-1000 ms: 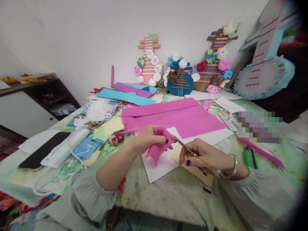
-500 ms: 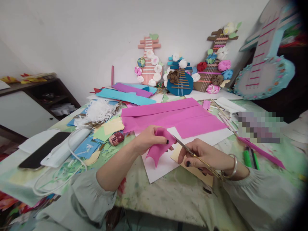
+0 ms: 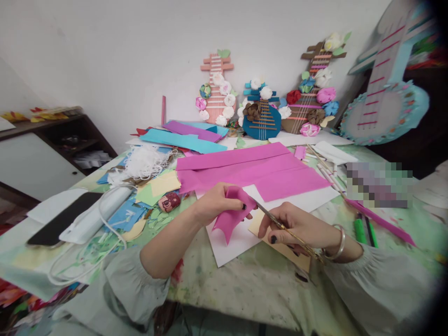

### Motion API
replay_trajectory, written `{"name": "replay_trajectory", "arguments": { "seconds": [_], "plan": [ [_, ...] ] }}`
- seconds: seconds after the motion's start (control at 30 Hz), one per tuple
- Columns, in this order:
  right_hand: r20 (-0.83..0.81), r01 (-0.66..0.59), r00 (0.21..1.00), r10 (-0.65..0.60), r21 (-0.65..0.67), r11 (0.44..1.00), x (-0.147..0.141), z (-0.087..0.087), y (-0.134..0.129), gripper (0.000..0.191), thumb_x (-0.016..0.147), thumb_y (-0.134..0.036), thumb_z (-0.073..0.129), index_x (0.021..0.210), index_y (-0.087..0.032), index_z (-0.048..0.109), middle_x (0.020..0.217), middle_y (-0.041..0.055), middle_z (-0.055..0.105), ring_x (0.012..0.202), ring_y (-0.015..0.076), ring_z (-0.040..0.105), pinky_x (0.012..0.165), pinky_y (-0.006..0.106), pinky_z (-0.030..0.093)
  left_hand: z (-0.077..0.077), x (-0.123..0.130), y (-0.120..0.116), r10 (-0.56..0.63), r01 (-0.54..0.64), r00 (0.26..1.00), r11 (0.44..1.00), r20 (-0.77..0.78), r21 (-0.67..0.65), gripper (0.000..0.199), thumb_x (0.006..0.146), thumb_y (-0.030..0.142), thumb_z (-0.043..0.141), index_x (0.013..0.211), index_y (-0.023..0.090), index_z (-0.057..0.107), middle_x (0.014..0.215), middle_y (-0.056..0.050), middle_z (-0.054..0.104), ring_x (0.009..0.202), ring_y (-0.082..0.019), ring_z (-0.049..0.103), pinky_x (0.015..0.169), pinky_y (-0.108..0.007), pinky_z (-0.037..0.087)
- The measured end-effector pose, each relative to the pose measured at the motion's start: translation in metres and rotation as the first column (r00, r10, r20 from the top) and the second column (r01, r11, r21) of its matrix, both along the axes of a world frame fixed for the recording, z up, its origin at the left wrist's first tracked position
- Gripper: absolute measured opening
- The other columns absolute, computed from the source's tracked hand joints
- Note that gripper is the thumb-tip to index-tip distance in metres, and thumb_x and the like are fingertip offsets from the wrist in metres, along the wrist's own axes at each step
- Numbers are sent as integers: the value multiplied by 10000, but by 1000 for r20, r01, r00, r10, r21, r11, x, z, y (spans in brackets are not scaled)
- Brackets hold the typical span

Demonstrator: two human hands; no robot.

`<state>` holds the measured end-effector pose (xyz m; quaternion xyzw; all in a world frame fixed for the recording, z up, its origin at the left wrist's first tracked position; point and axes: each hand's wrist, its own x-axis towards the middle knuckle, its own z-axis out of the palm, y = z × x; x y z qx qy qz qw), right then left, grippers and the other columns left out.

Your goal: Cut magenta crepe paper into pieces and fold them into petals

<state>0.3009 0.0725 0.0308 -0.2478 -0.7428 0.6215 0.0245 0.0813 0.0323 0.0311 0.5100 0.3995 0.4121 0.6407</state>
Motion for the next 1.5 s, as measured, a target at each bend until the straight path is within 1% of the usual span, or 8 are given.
{"name": "replay_trajectory", "arguments": {
  "seconds": [0.67, 0.87, 1.13, 1.23, 1.3, 1.37, 1.4, 1.5],
  "plan": [
    [13, -8, 1000, 8, -1, 1000, 0, -2, 1, 366, 744, -439, 670, 906, -115, 618, 508, -60, 512, 318, 35, 428, 308, 135, 364, -1, -1, 0, -17, 17, 1000, 1000, 25, -5, 91, 659, 151, 662, 740, 109, 658, 702, -91, 692, 660, -183, 659, 616, -276, 520],
    [-5, -12, 1000, 12, 86, 996, -2, 0, 1, 364, 726, -430, 678, 868, -96, 638, 563, -27, 555, 358, 18, 412, 333, 125, 327, -3, -1, 1, -27, 28, 998, 1000, 50, -10, 119, 661, 160, 675, 767, 106, 670, 693, -91, 692, 655, -183, 663, 608, -266, 521],
    [4, 6, 1000, -6, 69, 998, 0, 1, 1, 305, 722, -374, 673, 866, -108, 637, 519, -56, 523, 334, 23, 416, 330, 129, 334, -1, -1, 0, -30, 31, 997, 999, 77, -18, 117, 652, 153, 690, 755, 97, 687, 694, -91, 693, 651, -181, 664, 595, -251, 523],
    [9, 45, 999, -45, 44, 998, 0, 0, 1, 349, 723, -420, 670, 896, -121, 621, 487, -78, 482, 309, 49, 451, 309, 148, 350, 0, -2, 0, -25, 29, 997, 998, 74, -48, 171, 651, 178, 720, 800, 94, 704, 707, -100, 699, 651, -186, 665, 600, -261, 527],
    [8, 141, 990, -142, 56, 988, 0, -3, 3, 405, 757, -469, 625, 965, -123, 605, 455, -85, 458, 303, 78, 473, 302, 169, 358, -1, -2, 1, 34, -29, 997, 997, 64, -76, 210, 641, 201, 753, 818, 97, 711, 750, -104, 708, 657, -187, 666, 613, -271, 530],
    [6, 316, 947, -321, 161, 935, 1, -8, 9, 457, 786, -494, 580, 1049, -120, 585, 469, -63, 496, 304, 96, 476, 304, 196, 357, -2, -3, 4, 137, -131, 989, 987, 57, -95, 236, 630, 223, 782, 821, 99, 718, 792, -102, 715, 677, -180, 669, 637, -267, 529],
    [-4, 404, 909, -418, 265, 876, 2, -10, 14, 474, 780, -484, 589, 1085, -122, 578, 515, -36, 548, 332, 106, 498, 325, 213, 374, -4, -4, 6, 194, -186, 979, 977, 61, -108, 247, 625, 228, 791, 824, 100, 720, 803, -98, 718, 686, -173, 669, 646, -259, 528],
    [-60, 482, 791, -609, 675, 558, 7, -19, 31, 466, 721, -324, 663, 1141, -138, 582, 806, 72, 684, 631, 190, 644, 549, 285, 488, -9, -8, 14, 350, -329, 930, 930, 114, -166, 250, 609, 196, 804, 823, 97, 720, 801, -87, 722, 690, -155, 669, 660, -239, 528]
  ]
}}
